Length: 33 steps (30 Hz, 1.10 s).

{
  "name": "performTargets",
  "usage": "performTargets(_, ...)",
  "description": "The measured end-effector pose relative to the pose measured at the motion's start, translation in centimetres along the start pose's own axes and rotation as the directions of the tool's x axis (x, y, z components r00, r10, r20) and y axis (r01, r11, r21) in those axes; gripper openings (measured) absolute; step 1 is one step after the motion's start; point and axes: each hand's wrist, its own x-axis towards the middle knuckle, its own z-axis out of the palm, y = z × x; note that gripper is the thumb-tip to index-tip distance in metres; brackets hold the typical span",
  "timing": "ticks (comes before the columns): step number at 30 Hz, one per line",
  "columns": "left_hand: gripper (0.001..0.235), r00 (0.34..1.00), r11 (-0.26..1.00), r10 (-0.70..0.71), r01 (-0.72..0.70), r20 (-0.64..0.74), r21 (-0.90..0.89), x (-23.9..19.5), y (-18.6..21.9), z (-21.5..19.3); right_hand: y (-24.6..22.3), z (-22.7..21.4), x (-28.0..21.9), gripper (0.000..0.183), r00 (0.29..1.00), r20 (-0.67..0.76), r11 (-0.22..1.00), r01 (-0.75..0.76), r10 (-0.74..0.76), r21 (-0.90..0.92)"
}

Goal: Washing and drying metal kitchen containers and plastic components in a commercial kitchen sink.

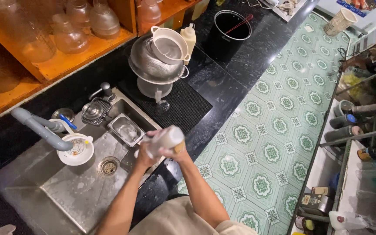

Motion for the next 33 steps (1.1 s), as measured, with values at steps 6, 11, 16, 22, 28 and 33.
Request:
performTargets(6, 0.099, 0.692, 0.925, -0.375, 0.328, 0.617, 0.194, 1.1, 0.2, -2.1, 0.4, -1.3, -1.1, 0.068, 0.938, 0.287, 0.976, -0.156, 0.194, -0.149)
performTargets(11, 0.086, 0.868, 0.978, -0.198, 0.208, 0.455, 0.028, -3.0, -8.1, 2.1, 1.9, -1.1, -0.7, 0.066, 0.987, 0.114, 0.983, -0.091, 0.110, -0.158)
performTargets(16, 0.063, 0.999, 0.996, 0.010, -0.006, -0.045, 0.083, -3.3, -6.8, 2.2, -1.9, 0.3, 0.7, 0.062, 0.992, -0.128, 0.986, -0.004, -0.018, -0.167)
performTargets(22, 0.048, 0.973, 0.985, -0.169, 0.162, 0.159, 0.057, -3.3, -4.9, 0.3, -3.0, -0.7, 1.2, 0.054, 0.995, 0.036, 0.994, 0.090, -0.092, 0.063)
performTargets(28, 0.086, 0.790, 0.953, -0.299, 0.214, 0.535, 0.216, -3.1, -6.3, 0.3, -5.0, 1.6, 1.4, 0.092, 0.862, 0.387, 0.942, -0.261, 0.326, -0.213)
performTargets(33, 0.093, 0.779, 0.974, -0.220, 0.205, 0.587, 0.093, -1.7, -3.0, -1.2, -2.3, 0.3, 2.5, 0.073, 0.810, 0.531, 0.969, 0.212, -0.249, 0.130)
